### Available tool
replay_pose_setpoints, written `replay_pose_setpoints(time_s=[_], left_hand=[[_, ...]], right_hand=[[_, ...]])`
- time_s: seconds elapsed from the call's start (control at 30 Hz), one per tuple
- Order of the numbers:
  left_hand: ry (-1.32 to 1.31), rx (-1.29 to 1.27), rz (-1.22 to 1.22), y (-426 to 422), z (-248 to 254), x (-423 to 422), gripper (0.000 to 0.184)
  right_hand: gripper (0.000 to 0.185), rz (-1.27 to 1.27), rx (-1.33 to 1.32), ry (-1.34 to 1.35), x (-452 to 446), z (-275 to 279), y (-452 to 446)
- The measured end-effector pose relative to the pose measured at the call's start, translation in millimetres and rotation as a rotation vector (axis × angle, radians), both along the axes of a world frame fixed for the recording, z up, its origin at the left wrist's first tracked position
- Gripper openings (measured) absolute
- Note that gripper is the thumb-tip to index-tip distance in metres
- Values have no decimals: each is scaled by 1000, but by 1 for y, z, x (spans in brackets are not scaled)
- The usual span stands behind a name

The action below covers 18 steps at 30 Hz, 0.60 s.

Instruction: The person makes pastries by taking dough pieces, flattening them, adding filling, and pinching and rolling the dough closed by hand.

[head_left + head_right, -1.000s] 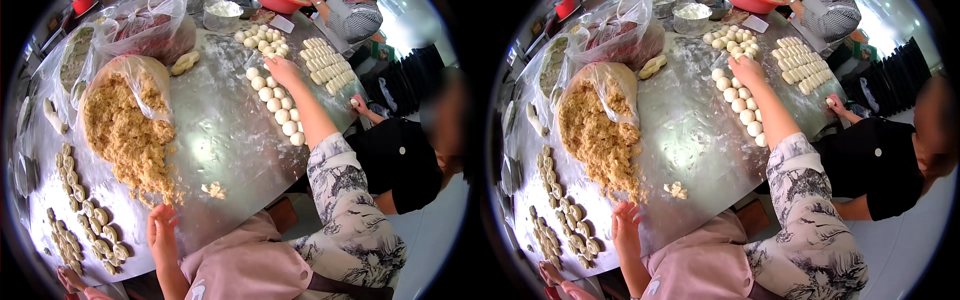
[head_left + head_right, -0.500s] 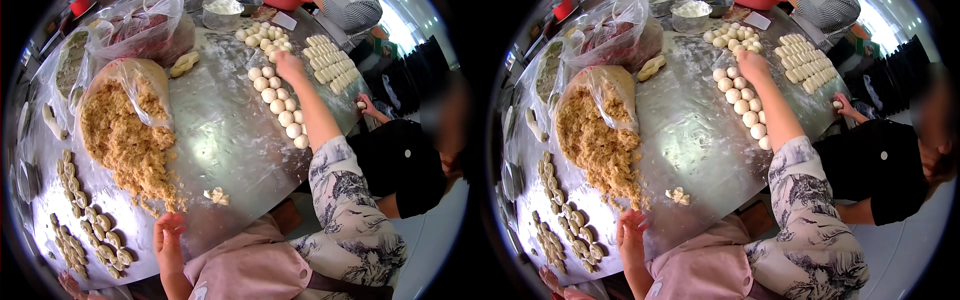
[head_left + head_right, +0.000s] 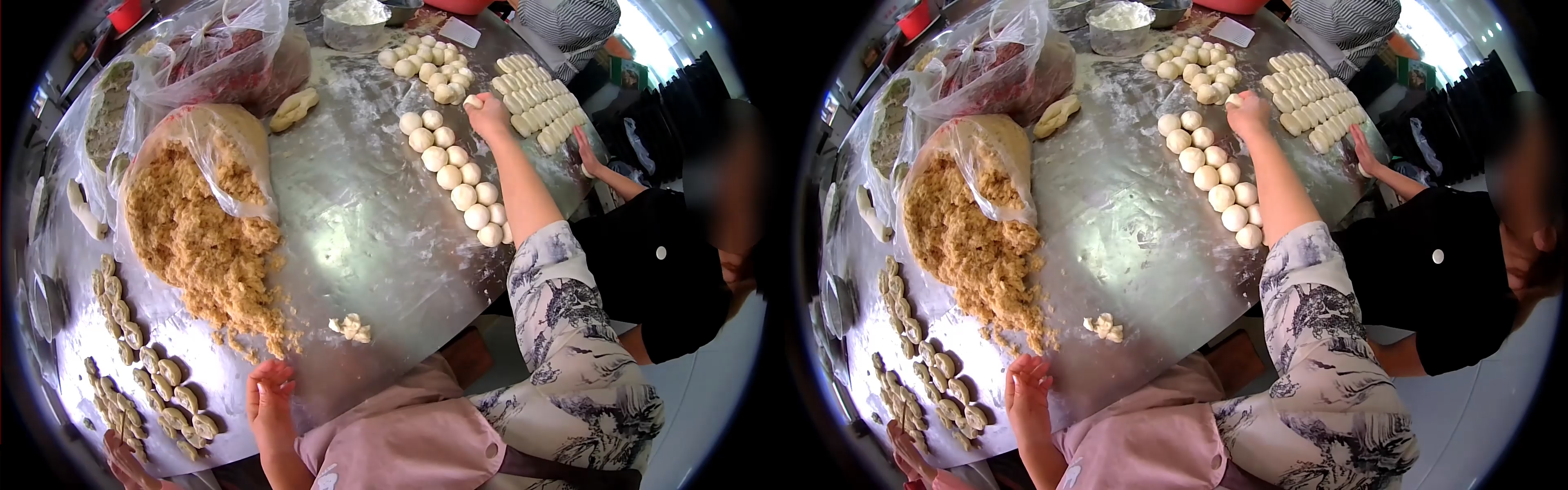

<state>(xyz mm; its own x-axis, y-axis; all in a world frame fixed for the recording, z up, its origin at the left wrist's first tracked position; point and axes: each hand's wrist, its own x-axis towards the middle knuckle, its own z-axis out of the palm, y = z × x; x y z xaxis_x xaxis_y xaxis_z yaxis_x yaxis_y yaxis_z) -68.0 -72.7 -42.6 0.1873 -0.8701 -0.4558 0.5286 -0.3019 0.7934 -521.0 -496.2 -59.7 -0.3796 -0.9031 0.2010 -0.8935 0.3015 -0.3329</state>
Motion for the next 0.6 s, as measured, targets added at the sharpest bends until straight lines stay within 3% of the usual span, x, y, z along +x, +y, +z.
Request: replay_pose_setpoints(time_s=[0.17, 0.37, 0.6], left_hand=[[-3, 11, -11, 0, -5, 2, 33], [-20, 22, -11, -1, 2, -2, 35], [-28, 2, 26, 17, -2, 9, 36]], right_hand=[[50, 23, 211, 29, 0, 6, -2], [70, 45, 110, -83, -10, -18, -14], [66, 114, -10, -88, -13, 7, 36]])
